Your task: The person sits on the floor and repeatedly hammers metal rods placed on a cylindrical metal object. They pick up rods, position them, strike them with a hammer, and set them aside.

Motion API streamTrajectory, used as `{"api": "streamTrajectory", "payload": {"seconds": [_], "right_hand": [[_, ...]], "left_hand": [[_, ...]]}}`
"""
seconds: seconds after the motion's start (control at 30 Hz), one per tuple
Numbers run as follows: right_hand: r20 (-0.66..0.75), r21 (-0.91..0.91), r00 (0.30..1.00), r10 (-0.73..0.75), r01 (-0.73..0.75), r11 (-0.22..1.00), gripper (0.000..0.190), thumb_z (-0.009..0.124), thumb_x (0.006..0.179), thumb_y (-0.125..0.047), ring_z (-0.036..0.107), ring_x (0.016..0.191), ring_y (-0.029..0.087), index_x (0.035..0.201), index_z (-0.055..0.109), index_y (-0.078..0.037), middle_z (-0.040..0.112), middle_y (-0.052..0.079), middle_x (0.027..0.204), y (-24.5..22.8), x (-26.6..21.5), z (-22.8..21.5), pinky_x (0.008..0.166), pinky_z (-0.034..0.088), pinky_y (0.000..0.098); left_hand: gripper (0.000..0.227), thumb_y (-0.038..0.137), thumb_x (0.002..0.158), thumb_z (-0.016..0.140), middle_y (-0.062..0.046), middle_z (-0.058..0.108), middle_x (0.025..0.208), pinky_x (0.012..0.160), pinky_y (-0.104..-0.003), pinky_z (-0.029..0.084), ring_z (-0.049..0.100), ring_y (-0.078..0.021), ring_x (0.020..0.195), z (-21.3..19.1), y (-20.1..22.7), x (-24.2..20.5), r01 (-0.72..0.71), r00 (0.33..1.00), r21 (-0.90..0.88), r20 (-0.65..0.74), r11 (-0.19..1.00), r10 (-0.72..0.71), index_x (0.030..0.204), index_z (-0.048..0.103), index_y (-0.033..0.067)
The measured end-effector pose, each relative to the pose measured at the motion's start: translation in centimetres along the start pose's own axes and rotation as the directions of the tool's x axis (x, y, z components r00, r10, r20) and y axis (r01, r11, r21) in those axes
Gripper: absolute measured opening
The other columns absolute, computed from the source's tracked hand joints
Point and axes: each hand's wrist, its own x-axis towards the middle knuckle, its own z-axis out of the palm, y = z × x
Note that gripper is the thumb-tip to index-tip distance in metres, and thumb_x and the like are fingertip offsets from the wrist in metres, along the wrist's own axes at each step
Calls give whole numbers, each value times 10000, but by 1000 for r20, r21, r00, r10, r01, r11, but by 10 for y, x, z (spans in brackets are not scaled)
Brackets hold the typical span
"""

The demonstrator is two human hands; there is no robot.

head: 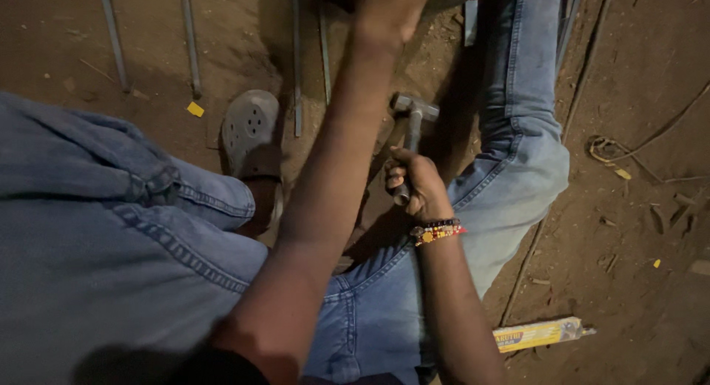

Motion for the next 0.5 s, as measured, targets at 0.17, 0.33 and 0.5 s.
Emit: {"api": "streamTrajectory", "payload": {"seconds": [0.17,0.33,0.5], "right_hand": [[-9,65,997,-77,78,995,216,560,999,-205,409,428,58,819,502,-101,440,-42,587,-1,-4,5,319,282,201],[55,124,993,-100,92,988,157,543,977,-153,396,430,46,835,506,-99,450,-36,599,-2,-2,4,317,301,176],[67,183,990,-125,111,977,173,537,999,-136,400,468,51,858,527,-37,461,-13,648,3,6,-2,363,353,172]], "left_hand": [[309,284,1023,541,-104,699,723,441,-340,528,736,-225,571,4,-7,0,9,999,50,-40,999,-7,956,637,-2],[305,286,1013,550,-103,691,710,426,-341,530,739,-227,557,6,-10,-2,15,997,91,-79,996,-8,959,628,-4],[303,288,1003,559,-103,683,696,411,-343,533,742,-229,543,10,-13,-3,22,995,130,-95,991,-10,962,619,-6]]}}
